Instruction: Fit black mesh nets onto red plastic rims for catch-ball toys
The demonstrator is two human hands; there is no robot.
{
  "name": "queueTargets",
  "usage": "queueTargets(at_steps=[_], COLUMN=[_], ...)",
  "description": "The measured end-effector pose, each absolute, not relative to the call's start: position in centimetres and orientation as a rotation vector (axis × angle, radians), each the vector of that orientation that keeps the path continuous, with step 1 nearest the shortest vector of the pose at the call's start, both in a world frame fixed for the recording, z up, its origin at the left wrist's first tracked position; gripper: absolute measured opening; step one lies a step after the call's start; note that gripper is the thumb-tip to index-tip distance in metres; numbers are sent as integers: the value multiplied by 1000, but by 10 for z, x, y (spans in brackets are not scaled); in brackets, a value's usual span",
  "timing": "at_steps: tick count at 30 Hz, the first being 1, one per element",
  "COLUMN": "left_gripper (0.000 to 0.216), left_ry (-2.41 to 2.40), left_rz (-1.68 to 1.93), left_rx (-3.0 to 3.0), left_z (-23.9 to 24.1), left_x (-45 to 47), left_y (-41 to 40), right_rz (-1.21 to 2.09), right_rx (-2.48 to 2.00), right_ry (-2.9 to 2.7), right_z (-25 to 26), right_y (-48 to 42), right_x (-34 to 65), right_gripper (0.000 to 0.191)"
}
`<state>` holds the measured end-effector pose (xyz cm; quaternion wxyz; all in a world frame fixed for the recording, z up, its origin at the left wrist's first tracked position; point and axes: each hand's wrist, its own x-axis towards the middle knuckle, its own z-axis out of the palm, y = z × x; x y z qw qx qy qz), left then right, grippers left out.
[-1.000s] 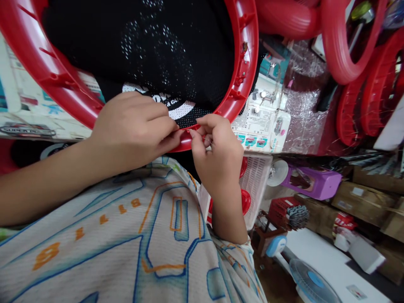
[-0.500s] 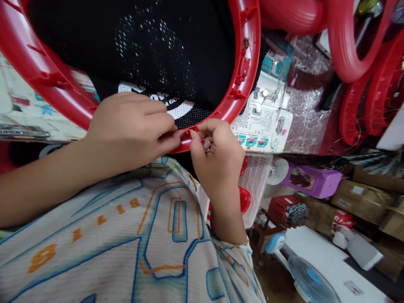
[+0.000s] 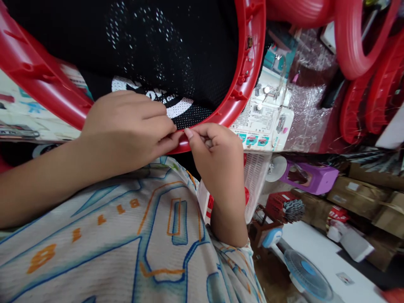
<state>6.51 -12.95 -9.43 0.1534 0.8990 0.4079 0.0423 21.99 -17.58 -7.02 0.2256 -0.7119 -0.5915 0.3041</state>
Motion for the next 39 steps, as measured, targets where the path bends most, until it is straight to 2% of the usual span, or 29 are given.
queueTargets(at_steps=[4,11,20,30,39], left_gripper=[32,31,36,41,37], left_ry=[1122,1147,1088,1119,1141], left_rz=[214,354,346,365,171], left_rx=[2605,2585,2533,2533,2519], left_z=[-97,-102,-104,-103,-96], left_x=[62,59,55,55,61], left_y=[-130,-133,-127,-128,-126], right_rz=[825,561,451,614,774], right_rx=[-1971,-1966,-1879,-1972,-2034], right_ry=[-1670,-1913,-2048,-1846,-1622], right_z=[-69,-71,-75,-72,-77], right_y=[-176,-180,-180,-180,-182], right_x=[221,223,228,224,223], right_gripper=[13,13,14,16,15])
